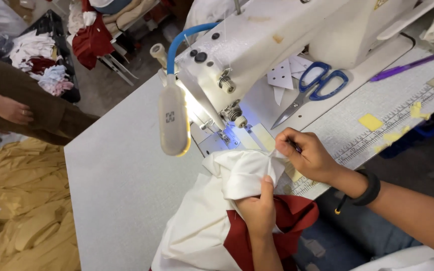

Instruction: Trimming excess threads and fabric edges from a garment using thread snips at a sewing workstation.

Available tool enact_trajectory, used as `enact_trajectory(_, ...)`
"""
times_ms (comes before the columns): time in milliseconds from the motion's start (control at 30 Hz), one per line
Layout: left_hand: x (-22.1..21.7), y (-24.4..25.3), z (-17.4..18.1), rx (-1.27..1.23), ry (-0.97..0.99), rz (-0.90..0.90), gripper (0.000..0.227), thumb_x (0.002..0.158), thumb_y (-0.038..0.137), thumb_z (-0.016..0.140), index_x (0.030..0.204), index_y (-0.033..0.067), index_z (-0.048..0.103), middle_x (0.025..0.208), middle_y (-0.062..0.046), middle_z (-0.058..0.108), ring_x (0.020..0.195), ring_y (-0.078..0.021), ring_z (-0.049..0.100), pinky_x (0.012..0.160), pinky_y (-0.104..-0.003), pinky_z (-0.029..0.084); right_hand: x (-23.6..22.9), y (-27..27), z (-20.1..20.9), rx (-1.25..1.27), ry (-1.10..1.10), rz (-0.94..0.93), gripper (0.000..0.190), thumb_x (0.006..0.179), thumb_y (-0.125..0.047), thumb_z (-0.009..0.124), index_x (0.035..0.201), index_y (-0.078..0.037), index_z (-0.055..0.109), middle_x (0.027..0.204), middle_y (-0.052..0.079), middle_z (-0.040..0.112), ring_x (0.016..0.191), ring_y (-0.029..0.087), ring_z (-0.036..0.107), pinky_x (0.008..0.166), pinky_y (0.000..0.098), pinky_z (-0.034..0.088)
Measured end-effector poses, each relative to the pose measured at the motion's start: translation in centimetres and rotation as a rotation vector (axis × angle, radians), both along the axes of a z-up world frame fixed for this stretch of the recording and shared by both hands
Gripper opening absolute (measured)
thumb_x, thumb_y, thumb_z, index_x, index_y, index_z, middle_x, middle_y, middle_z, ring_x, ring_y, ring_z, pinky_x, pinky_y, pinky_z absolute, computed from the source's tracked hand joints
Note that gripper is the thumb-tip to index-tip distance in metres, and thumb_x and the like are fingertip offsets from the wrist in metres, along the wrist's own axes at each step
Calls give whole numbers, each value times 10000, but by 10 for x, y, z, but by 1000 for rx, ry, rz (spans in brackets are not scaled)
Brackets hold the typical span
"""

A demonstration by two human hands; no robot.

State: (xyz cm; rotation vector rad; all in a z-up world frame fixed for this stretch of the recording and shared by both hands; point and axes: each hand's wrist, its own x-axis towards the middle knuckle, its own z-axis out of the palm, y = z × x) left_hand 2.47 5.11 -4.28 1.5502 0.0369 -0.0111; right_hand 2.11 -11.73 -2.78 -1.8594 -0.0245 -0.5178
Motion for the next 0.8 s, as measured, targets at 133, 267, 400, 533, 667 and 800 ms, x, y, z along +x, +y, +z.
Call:
enact_trajectory(133,-2,-1,6,-6,-40,-24,414,805,142,736,1189,-13,720,1178,-122,778,1132,-231,741,991,-340,588,1,-1,5,83,30,31,306,1065,-332,525,832,-134,543,734,-55,433,662,78,420,652,246,393)
enact_trajectory(267,-2,-5,13,9,20,-45,438,805,145,700,1219,3,693,1171,-102,762,1122,-227,730,974,-328,583,1,-5,9,45,51,26,323,1061,-351,519,824,-133,539,688,-52,428,622,80,388,614,251,367)
enact_trajectory(400,5,-10,-18,50,-82,-36,748,767,62,805,1409,-116,465,1363,-278,563,1376,-356,500,1153,-535,382,9,-7,4,8,-180,-1,265,1038,-139,591,782,-76,613,483,46,449,491,129,405,498,285,404)
enact_trajectory(533,2,-13,-11,13,-92,-33,742,770,38,789,1419,-116,464,1377,-281,550,1375,-350,483,1160,-536,378,8,-6,-1,12,-196,-18,245,1034,-143,598,798,-76,606,491,62,471,492,142,435,498,301,411)
enact_trajectory(667,0,-13,4,-10,-77,-13,765,767,53,794,1414,-151,441,1379,-324,531,1379,-378,477,1159,-546,368,8,-5,0,37,-211,-18,222,1017,-172,630,810,-94,624,506,72,492,499,142,455,501,311,434)
enact_trajectory(800,1,-11,21,-26,26,37,522,765,63,732,1275,-25,667,1241,-144,744,1167,-278,709,1035,-377,563,8,-15,-1,-9,-48,106,296,1013,-370,586,851,-130,526,673,-19,537,575,111,513,566,277,424)
